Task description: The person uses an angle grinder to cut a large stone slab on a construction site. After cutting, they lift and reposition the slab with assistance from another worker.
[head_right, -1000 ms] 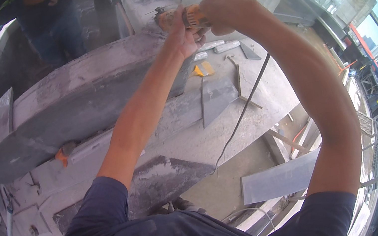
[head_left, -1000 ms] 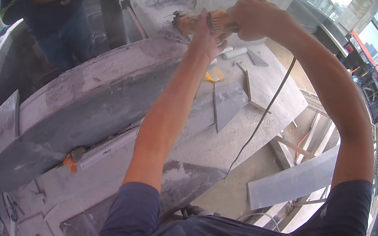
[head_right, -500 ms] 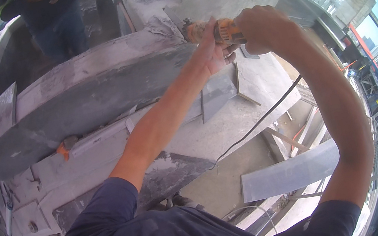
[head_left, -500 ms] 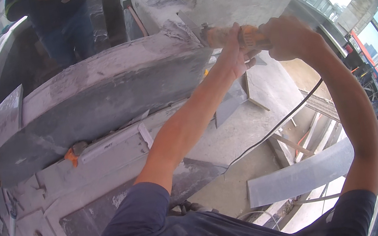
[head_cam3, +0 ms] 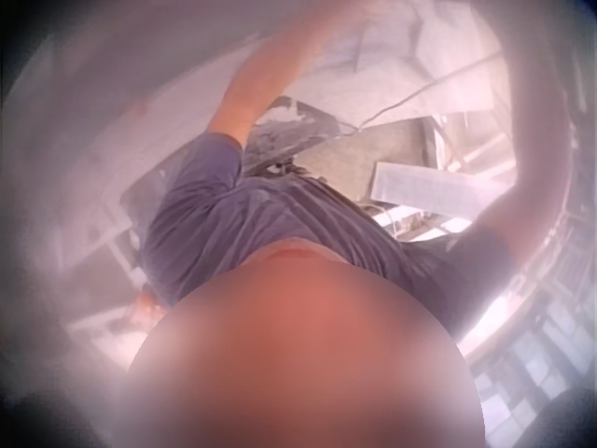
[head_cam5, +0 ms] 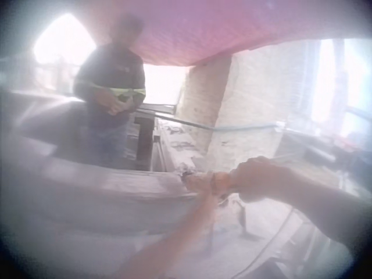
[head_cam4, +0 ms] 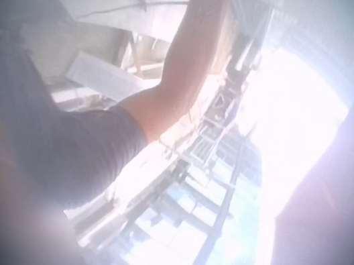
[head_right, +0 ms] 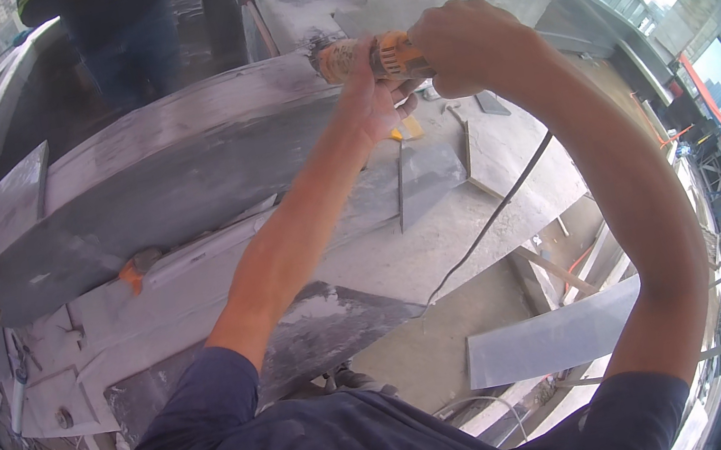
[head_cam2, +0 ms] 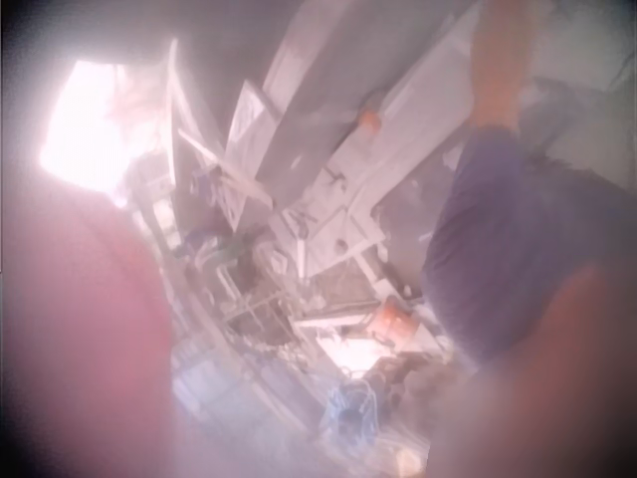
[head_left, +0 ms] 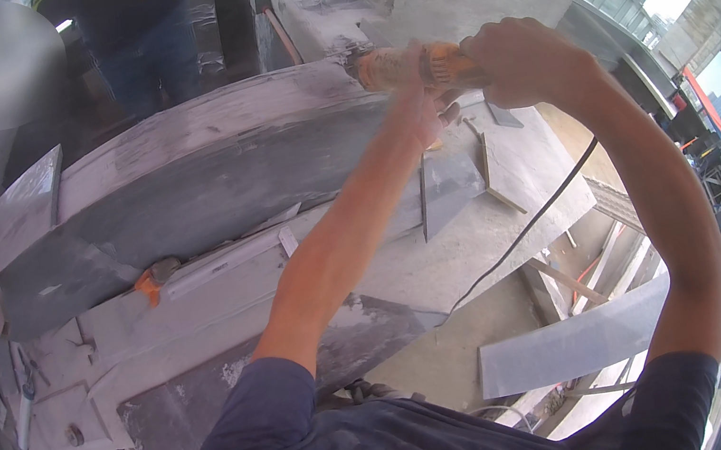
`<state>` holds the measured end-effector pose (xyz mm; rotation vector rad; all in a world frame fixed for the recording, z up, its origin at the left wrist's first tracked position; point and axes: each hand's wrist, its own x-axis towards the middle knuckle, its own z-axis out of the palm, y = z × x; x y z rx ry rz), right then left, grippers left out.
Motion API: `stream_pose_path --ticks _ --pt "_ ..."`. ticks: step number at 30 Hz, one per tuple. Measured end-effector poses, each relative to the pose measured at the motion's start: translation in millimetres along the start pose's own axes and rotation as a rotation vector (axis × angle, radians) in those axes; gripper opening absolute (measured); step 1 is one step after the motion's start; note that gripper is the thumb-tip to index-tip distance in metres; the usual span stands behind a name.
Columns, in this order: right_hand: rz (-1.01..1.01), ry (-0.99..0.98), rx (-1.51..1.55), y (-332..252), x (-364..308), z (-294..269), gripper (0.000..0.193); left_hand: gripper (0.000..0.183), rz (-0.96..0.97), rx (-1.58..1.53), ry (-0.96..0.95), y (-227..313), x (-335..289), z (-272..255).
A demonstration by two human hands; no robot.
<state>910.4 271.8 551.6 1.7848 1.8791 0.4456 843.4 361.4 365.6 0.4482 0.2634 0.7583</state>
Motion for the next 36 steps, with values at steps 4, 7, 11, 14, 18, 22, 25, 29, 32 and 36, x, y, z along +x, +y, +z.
stream_pose_path --ticks 4,7,11,14,18,22,25,29,32,36 --pt "-0.031 0.041 0.008 -18.9 9.0 -8.9 0.033 0.065 0.09 -0.029 0.06 16.1 -14.4 -11.6" --pt "-0.012 -0.011 0.016 -31.7 7.2 -20.1 0.037 0.066 0.087 -0.015 0.003 24.2 -20.1 -22.7" --pt "0.007 0.118 0.113 -35.2 -15.9 -5.2 0.034 0.067 0.076 0.058 -0.031 20.4 -18.5 -26.5" --pt "0.094 0.103 0.328 -27.7 -48.5 31.9 0.043 0.068 0.06 0.183 -0.018 -3.6 -18.6 -19.1" --pt "0.331 -0.329 0.889 -26.9 -108.8 72.8 0.054 0.069 0.054 0.346 -0.114 -58.4 -21.0 -15.5" --pt "0.59 -0.344 1.863 -36.7 -193.0 193.6 0.042 0.068 -0.031 0.462 -0.289 -152.8 -36.9 -8.7" --pt "0.767 -0.247 1.958 -75.4 -241.5 253.2 0.024 0.064 -0.152 0.524 -0.426 -214.3 -51.3 -25.0" --pt "0.991 -0.15 2.027 -135.0 -296.9 340.3 0.018 0.064 -0.546 0.972 -0.425 -260.5 -75.1 -51.3" --pt "1.097 -0.183 2.122 -152.2 -318.1 396.3 0.016 0.057 -0.549 1.034 -0.446 -280.8 -100.4 -136.9" --pt "1.181 -0.164 2.222 -176.3 -319.4 487.2 0.014 0.042 -0.626 1.094 -0.111 -238.8 -173.4 -236.0"
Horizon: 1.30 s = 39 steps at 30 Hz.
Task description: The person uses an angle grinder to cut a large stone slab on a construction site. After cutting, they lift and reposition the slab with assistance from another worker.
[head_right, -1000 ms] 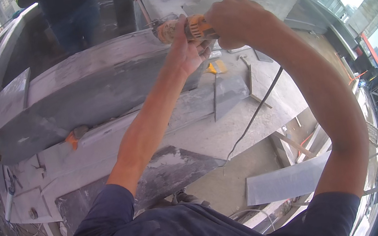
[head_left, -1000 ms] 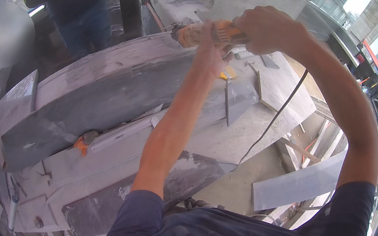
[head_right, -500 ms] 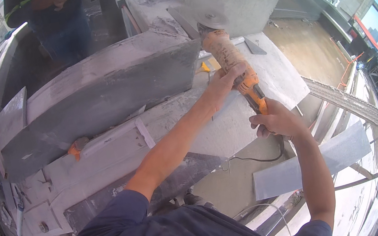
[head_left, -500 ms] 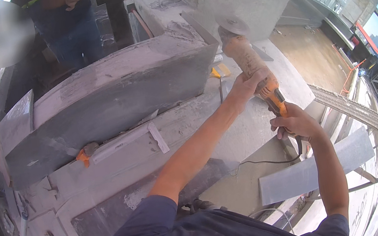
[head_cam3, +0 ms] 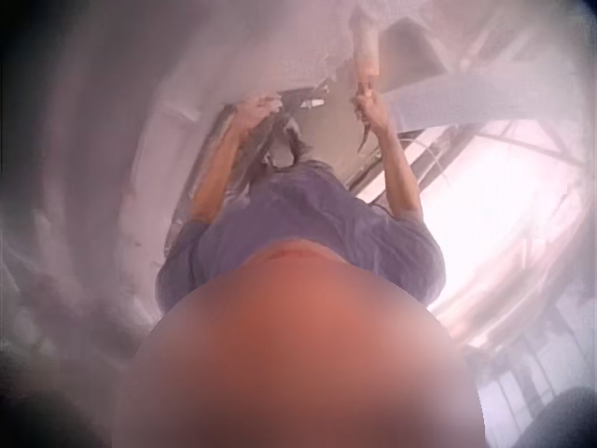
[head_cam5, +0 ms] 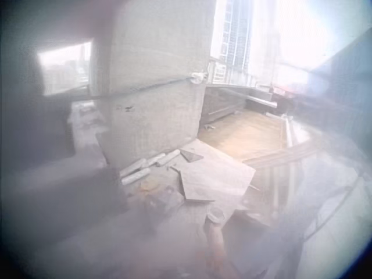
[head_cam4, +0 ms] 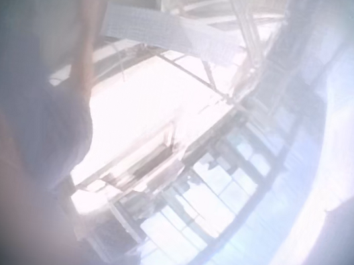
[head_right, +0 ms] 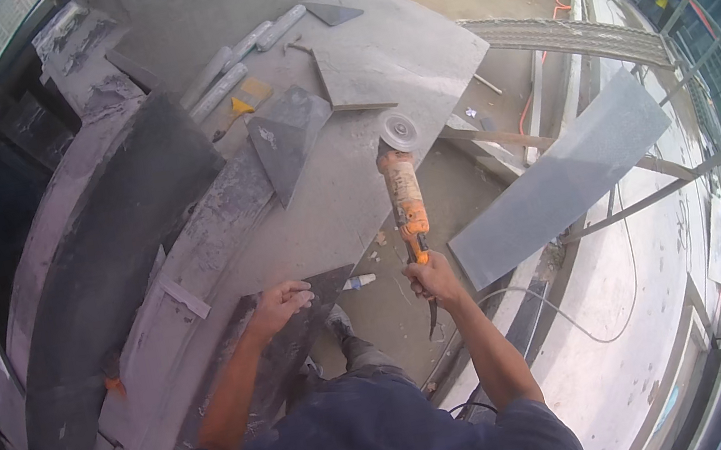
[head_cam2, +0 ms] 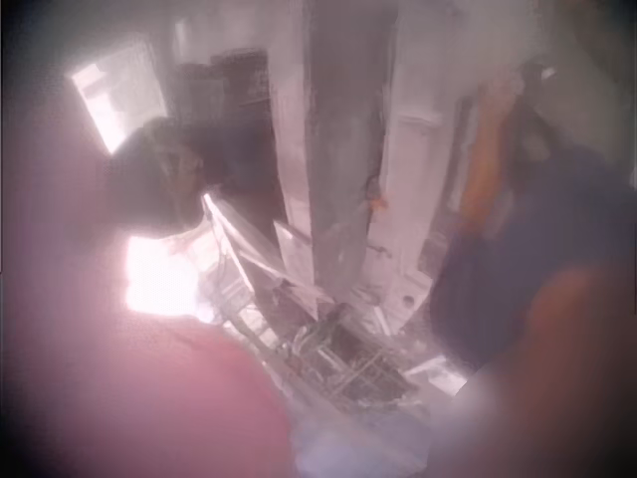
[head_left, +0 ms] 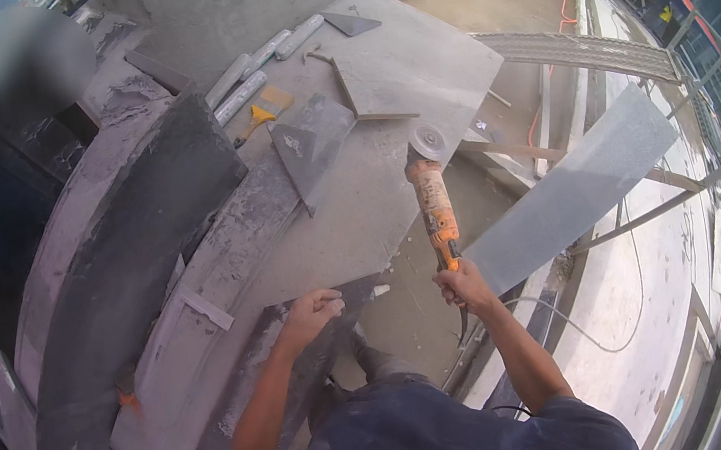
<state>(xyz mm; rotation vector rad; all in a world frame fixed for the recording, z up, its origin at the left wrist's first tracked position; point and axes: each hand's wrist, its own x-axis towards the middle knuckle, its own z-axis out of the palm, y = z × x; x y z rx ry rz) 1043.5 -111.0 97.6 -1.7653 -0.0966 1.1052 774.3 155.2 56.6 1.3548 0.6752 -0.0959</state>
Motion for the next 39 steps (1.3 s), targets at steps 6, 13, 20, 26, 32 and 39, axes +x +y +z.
stream_pose_path --ticks 6,13,20,26,32,39 --pt "-0.024 0.164 0.131 -17.9 131.5 -47.4 0.012 0.033 -0.351 -0.076 0.537 -93.9 -112.8 -52.5" --pt "-0.086 0.247 0.242 -72.4 312.6 -89.8 0.01 0.032 -0.426 -0.262 0.852 -124.2 -153.8 -45.1" --pt "-0.056 0.334 0.118 -91.1 391.2 -123.3 0.012 0.03 -0.357 -0.107 0.8 -114.8 -161.0 -33.6" --pt "-0.037 0.257 0.118 -71.4 396.5 -139.4 0.015 0.028 -0.308 -0.049 0.86 -116.8 -161.8 -34.1" --pt "0.049 0.28 -0.183 -77.4 383.2 -136.5 0.029 0.031 -0.234 -0.086 0.868 -125.0 -149.4 -36.1" --pt "0.099 0.354 -0.576 -57.5 388.5 -157.4 0.053 0.026 -0.175 -0.25 0.898 -125.9 -151.6 -29.7"
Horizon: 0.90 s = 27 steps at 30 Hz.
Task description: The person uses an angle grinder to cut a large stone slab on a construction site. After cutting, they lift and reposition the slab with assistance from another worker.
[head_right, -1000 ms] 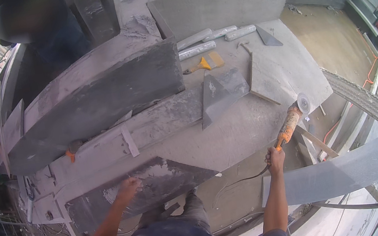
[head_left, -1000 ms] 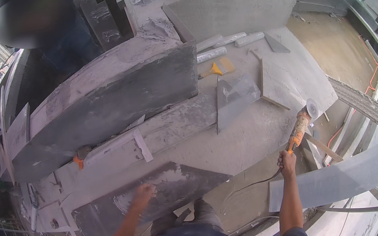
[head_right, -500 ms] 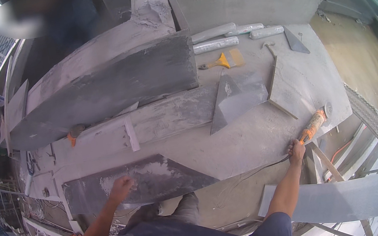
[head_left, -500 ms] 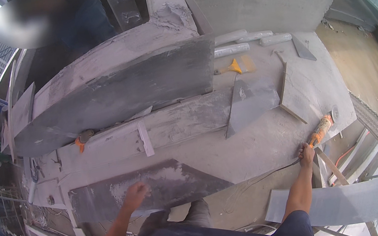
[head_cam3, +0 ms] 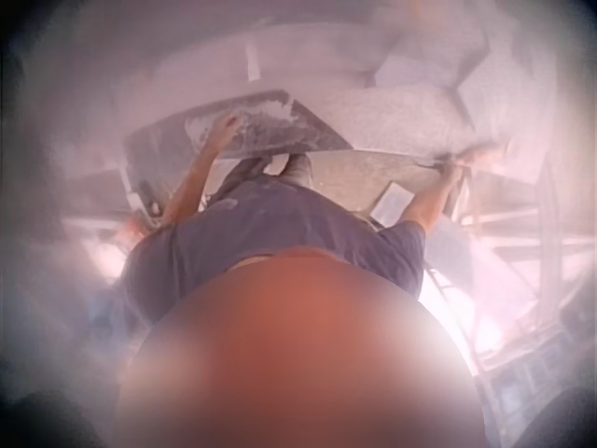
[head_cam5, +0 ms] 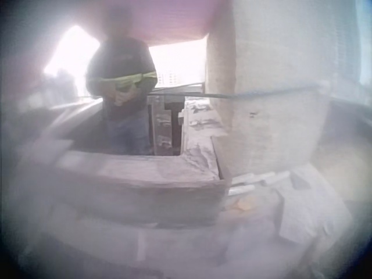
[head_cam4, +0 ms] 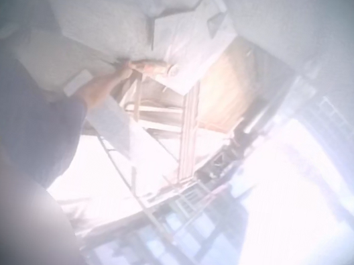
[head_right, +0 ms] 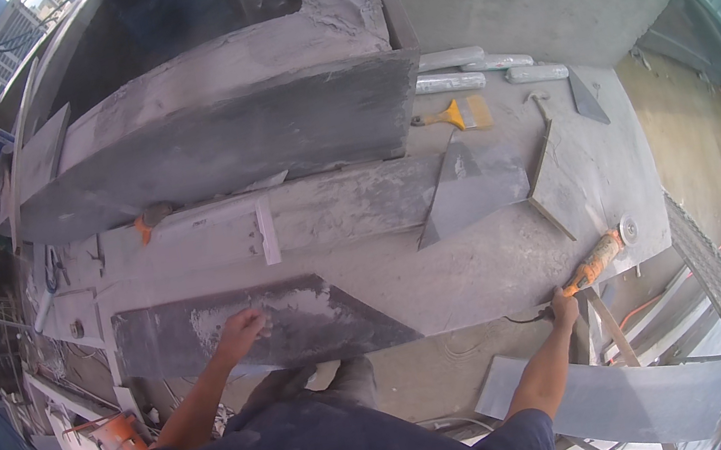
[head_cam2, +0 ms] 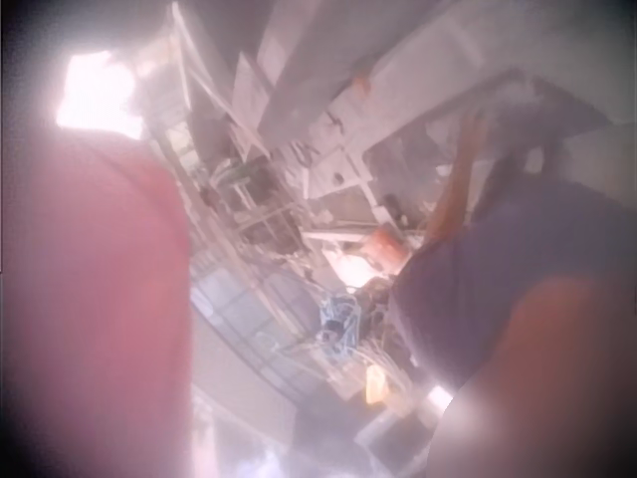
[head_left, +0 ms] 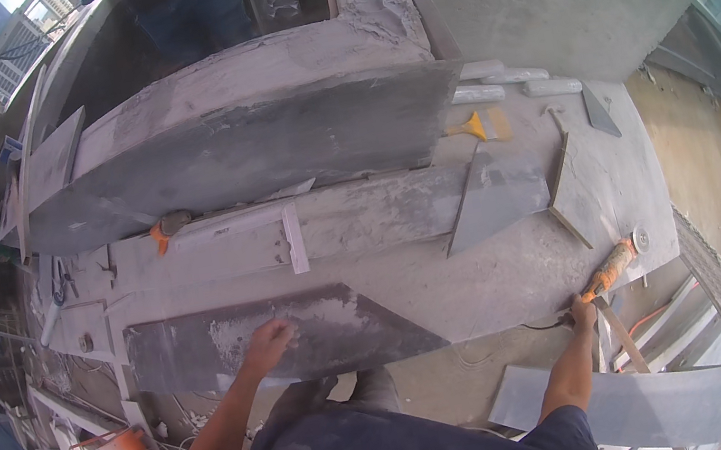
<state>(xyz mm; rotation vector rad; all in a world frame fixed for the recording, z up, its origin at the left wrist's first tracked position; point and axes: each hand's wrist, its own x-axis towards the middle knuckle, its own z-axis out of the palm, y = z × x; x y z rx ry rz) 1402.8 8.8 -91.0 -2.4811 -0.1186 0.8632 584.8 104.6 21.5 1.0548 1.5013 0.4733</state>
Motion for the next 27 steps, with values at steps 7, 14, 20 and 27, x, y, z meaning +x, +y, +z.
stream_pose_path --ticks 7,14,20,27 --pt "-0.01 0.075 -0.252 -3.1 -25.5 12.5 0.081 0.024 -0.048 -0.009 0.056 -20.2 -19.5 -17.5" --pt "-0.627 0.689 -0.4 -38.3 -123.6 39.7 0.065 0.02 -0.082 -0.218 0.317 -89.3 -57.4 -70.8" --pt "-1.267 -0.002 -0.398 -62.2 -272.5 181.5 0.021 0.024 -0.132 -0.062 0.804 -171.7 -95.1 -184.7" --pt "-1.248 -0.228 -0.686 -23.9 -382.1 285.9 0.038 0.071 -0.927 0.022 1.373 -322.6 -131.3 -324.1"
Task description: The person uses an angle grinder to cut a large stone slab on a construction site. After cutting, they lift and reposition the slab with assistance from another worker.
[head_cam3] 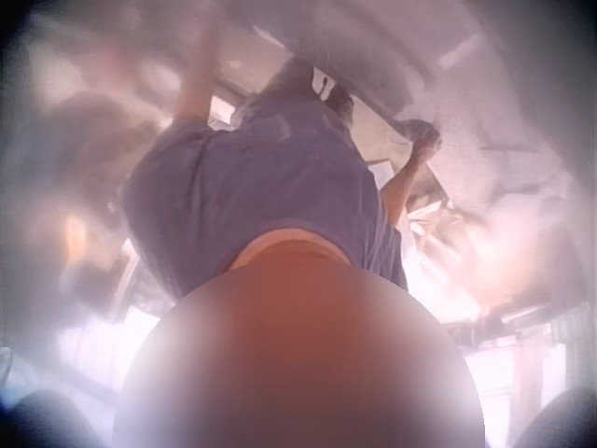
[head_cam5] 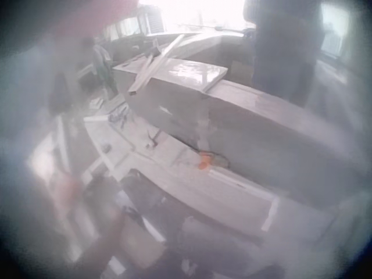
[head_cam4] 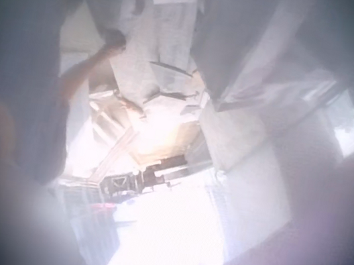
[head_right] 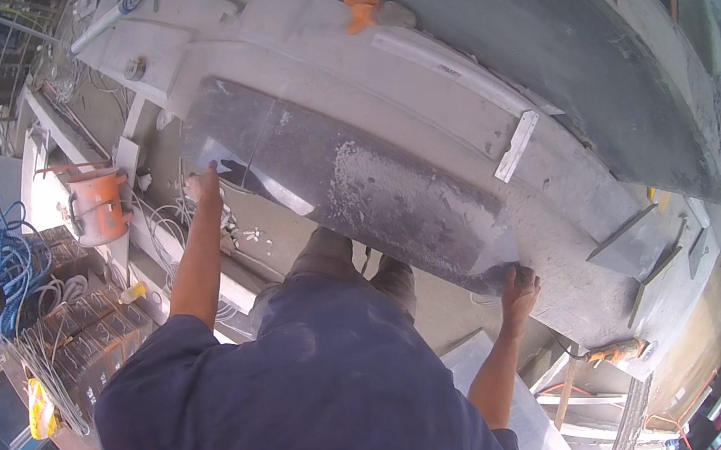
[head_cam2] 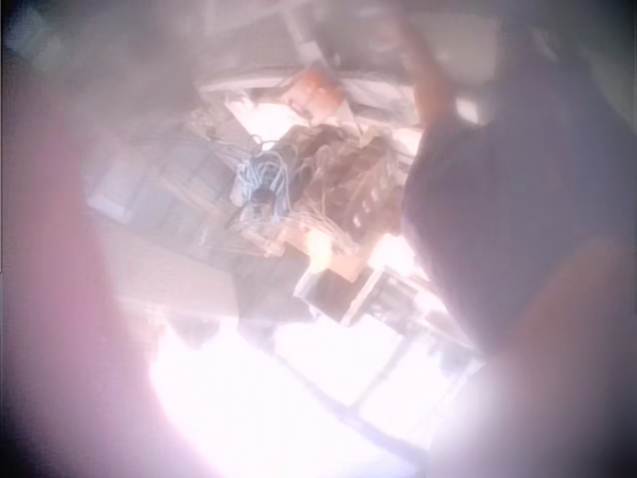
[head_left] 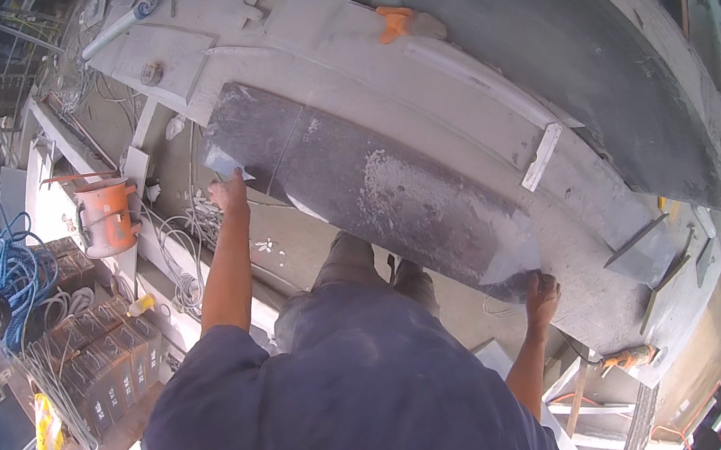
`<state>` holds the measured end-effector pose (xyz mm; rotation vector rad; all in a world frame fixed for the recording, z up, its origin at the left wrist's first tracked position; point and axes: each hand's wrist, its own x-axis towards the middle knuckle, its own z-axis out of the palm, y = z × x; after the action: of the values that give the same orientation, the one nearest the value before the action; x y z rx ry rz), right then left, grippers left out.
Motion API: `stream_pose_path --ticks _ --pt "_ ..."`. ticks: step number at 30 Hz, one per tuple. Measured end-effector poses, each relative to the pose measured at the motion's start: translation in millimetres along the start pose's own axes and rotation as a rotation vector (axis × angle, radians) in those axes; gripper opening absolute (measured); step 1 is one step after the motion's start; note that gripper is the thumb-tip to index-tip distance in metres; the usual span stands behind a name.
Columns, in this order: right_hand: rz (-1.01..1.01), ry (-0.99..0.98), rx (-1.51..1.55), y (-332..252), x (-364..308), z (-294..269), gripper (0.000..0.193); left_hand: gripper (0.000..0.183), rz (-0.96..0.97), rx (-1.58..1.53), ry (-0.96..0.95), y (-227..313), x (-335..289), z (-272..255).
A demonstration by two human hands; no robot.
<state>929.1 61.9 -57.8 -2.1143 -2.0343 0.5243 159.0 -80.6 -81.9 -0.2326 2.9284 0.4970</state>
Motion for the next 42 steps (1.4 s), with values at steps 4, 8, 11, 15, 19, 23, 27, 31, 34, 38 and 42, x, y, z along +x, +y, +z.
stream_pose_path --ticks 4,8,11,15,19,23,27,31,34,38,42 --pt "0.176 -0.036 0.046 -10.8 4.1 5.6 0.039 0.08 -0.578 -0.863 -0.91 -27.3 -39.4 16.4" --pt "0.226 0.002 0.024 -2.3 9.5 14.0 0.043 0.072 -0.582 -1.17 -1.25 -8.9 -121.6 21.0" --pt "0.177 0.049 -0.082 -25.7 14.4 5.2 0.043 0.062 -0.655 -1.342 -1.33 -22.4 -115.2 39.8" --pt "0.156 0.016 -0.058 -24.5 13.5 4.3 0.048 0.068 -0.718 -1.238 -1.221 6.7 -129.9 -4.1" --pt "0.158 -0.033 0.006 -17.9 16.9 -1.3 0.05 0.069 -0.643 -1.222 -1.206 24.9 -145.7 -56.2" --pt "0.222 0.019 -0.058 -23.1 31.2 0.8 0.047 0.066 -0.373 -1.19 -1.194 58.5 -168.3 -113.6" --pt "0.35 -0.077 0.093 -13.6 29.8 -11.7 0.054 0.066 -0.055 -1.025 -0.998 121.1 -218.2 -176.4" --pt "0.459 -0.197 0.183 -4.1 40.9 -24.1 0.068 0.06 0.205 -0.895 -0.819 187.2 -271.4 -219.5" --pt "0.468 -0.327 0.26 -15.0 55.4 -44.3 0.079 0.055 0.388 -0.815 -0.71 229.2 -317.0 -250.9" --pt "0.494 -0.418 0.378 0.8 51.5 -39.4 0.087 0.048 0.508 -0.876 -0.659 269.7 -358.3 -277.5" --pt "0.264 -0.422 0.718 14.4 13.8 -24.5 0.068 0.044 0.576 -0.941 -0.714 286.9 -379.5 -313.5"
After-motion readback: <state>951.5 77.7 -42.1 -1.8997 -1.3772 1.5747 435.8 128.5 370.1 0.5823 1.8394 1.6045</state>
